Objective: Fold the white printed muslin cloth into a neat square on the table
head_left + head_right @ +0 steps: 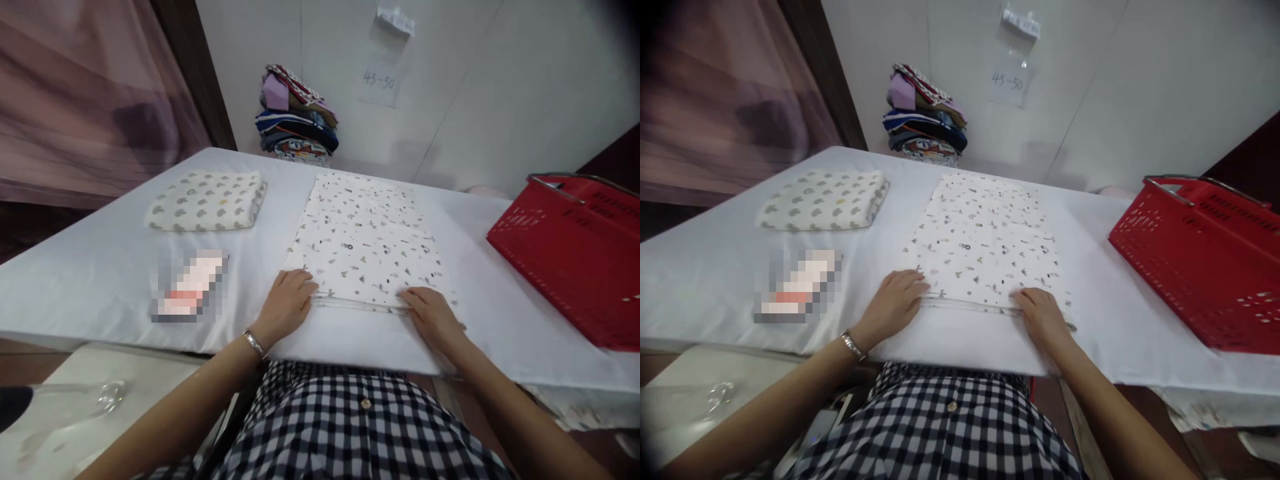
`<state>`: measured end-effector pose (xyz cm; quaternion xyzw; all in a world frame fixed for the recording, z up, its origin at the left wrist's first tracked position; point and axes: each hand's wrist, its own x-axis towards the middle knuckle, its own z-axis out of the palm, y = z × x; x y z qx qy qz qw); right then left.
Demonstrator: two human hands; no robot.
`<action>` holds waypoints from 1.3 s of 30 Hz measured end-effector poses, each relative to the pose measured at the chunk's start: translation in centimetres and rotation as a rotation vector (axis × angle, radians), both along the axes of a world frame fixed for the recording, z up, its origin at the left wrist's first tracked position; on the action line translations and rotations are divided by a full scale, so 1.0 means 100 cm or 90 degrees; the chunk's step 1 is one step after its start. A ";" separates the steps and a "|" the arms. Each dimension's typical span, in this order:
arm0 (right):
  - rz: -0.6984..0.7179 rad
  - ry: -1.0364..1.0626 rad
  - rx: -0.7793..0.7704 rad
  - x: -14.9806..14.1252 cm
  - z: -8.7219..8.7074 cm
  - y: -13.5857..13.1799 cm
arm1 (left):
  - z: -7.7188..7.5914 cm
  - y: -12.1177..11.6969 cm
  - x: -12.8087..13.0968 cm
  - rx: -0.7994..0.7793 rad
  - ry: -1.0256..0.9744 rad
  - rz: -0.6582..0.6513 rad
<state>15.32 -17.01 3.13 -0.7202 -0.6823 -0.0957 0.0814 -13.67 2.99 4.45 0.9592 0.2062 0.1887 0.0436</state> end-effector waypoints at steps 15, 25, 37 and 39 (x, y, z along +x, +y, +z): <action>0.024 0.085 -0.052 -0.037 0.007 0.051 | -0.002 -0.001 0.044 0.055 0.072 -0.128; -0.006 0.147 -0.071 -0.029 0.011 0.059 | -0.005 0.000 0.054 0.056 0.088 -0.088; -0.079 0.204 -0.019 -0.033 0.010 0.053 | -0.010 -0.011 0.057 0.085 -0.042 -0.141; -0.089 0.204 -0.017 -0.035 0.010 0.054 | -0.006 -0.017 0.063 0.113 -0.015 -0.205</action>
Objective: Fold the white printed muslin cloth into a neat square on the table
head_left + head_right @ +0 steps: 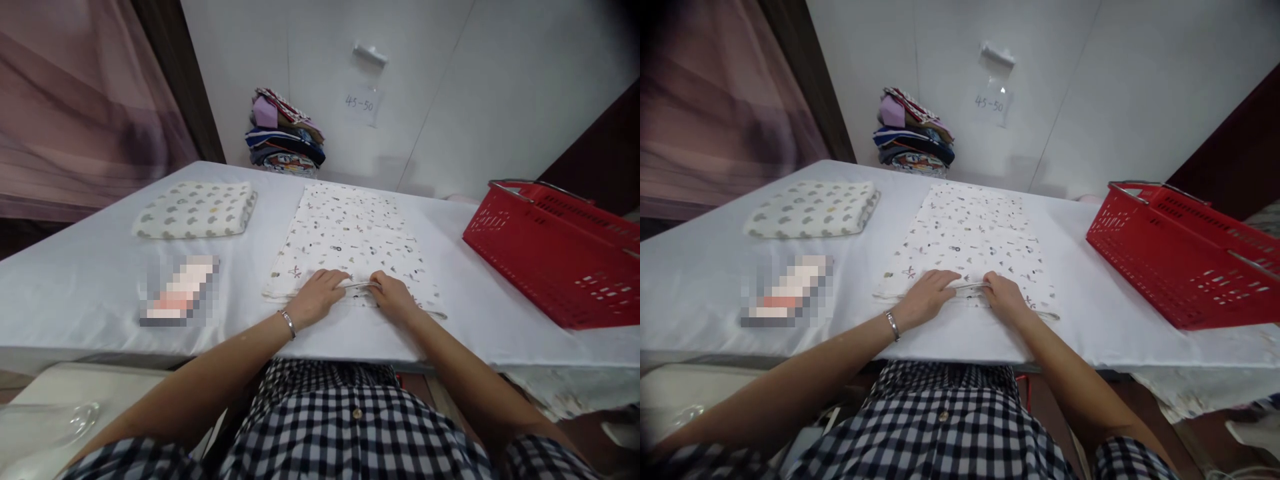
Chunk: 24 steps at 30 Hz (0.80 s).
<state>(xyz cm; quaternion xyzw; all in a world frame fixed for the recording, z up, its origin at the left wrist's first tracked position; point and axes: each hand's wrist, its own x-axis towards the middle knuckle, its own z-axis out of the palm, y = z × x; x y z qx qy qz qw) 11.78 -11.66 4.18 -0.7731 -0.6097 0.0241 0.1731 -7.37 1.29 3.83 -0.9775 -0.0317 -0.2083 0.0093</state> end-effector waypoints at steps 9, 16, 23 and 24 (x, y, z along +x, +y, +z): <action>-0.013 -0.054 0.066 -0.001 -0.017 0.000 | -0.008 -0.003 0.034 0.004 0.025 -0.010; 0.026 -0.057 0.115 -0.005 -0.022 -0.008 | -0.005 -0.006 0.022 -0.065 -0.037 -0.028; 0.082 -0.044 0.098 -0.012 -0.018 -0.017 | -0.001 -0.009 0.014 -0.178 -0.072 -0.058; 0.094 -0.040 0.093 -0.013 -0.016 -0.017 | -0.002 -0.009 0.014 -0.201 -0.081 -0.049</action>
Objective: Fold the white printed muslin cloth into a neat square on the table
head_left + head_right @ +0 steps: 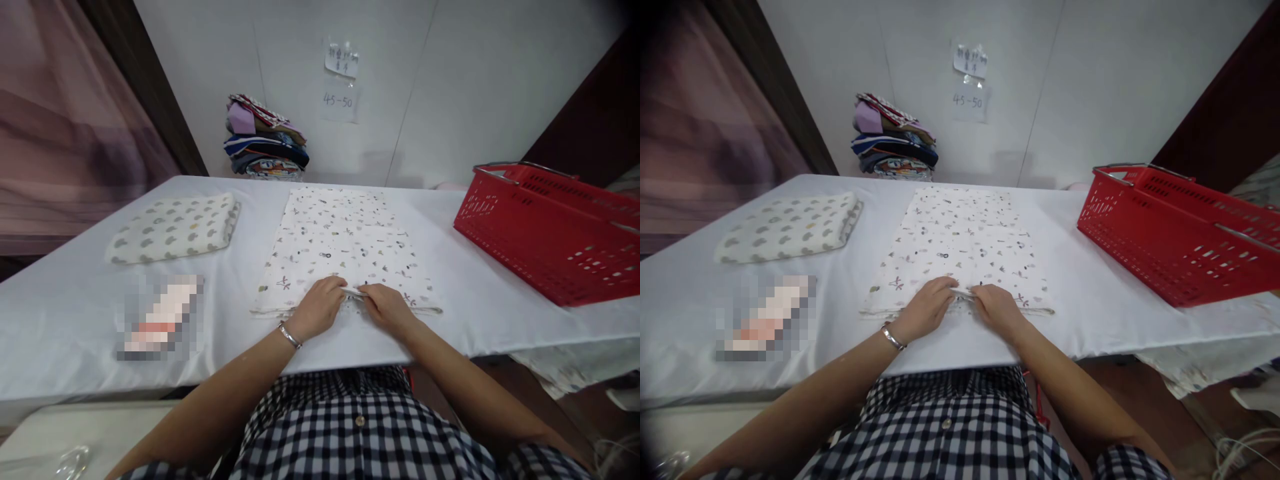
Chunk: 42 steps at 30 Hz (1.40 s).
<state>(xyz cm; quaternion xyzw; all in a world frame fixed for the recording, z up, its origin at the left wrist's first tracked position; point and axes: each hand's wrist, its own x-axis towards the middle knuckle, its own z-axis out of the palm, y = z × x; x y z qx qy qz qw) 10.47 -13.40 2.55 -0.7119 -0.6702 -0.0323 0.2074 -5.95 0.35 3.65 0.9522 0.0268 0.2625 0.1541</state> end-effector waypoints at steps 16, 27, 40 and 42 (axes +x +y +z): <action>0.066 -0.074 0.026 0.006 0.000 -0.012 | 0.000 -0.006 -0.005 0.115 0.097 -0.050; 0.051 -0.027 0.044 0.007 -0.008 -0.017 | -0.001 -0.007 -0.008 0.106 0.127 -0.057; 0.085 0.003 0.100 0.010 -0.007 -0.021 | 0.000 -0.011 -0.008 0.154 0.098 -0.018; 0.097 -0.015 0.057 0.008 -0.007 -0.023 | -0.001 -0.011 -0.008 0.171 0.130 -0.027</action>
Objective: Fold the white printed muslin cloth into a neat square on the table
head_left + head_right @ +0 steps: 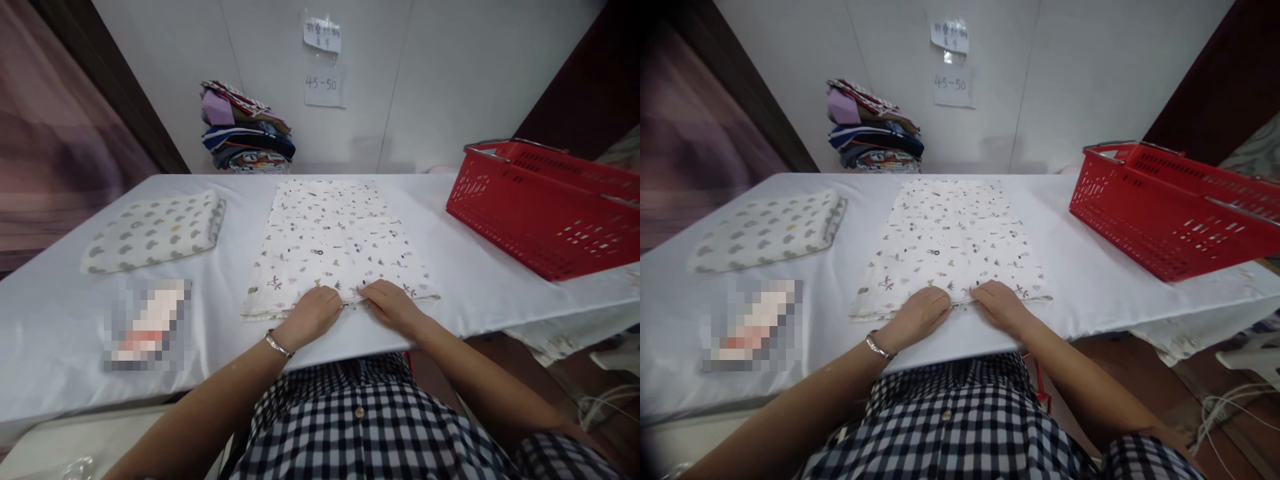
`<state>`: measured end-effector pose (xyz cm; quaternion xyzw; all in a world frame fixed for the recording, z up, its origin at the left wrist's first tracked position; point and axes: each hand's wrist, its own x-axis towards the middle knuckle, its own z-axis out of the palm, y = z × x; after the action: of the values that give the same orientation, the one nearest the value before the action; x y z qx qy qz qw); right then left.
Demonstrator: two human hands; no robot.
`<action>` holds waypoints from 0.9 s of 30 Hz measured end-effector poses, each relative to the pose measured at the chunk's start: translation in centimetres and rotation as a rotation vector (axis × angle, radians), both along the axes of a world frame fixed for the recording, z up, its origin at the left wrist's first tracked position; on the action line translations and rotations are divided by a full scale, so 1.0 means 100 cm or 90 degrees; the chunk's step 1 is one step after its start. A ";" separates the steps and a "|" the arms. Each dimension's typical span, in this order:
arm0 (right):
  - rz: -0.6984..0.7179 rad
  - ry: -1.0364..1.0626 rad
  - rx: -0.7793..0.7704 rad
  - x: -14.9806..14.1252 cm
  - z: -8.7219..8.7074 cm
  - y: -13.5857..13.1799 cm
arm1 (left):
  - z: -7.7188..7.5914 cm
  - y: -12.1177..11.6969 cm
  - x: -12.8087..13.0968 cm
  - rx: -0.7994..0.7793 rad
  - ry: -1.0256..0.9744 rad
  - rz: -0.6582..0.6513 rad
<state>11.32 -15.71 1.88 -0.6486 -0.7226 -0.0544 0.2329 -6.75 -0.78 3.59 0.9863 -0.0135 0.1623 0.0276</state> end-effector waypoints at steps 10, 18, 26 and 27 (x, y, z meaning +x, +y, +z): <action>-0.119 -0.086 -0.010 0.020 -0.002 -0.031 | -0.005 0.000 -0.001 -0.047 0.001 0.015; -0.226 -0.131 -0.035 0.054 -0.001 -0.069 | -0.010 0.008 0.007 -0.152 0.004 0.034; -0.224 -0.112 0.022 0.069 -0.003 -0.084 | -0.009 0.009 0.009 -0.234 0.032 0.104; -0.218 -0.109 0.030 0.069 -0.003 -0.085 | -0.008 0.009 0.009 -0.240 0.034 0.108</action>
<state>18.24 -24.20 1.53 -0.7493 -0.6175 -0.1651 0.1734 -5.80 0.15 2.75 0.9652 0.1013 0.1371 0.1983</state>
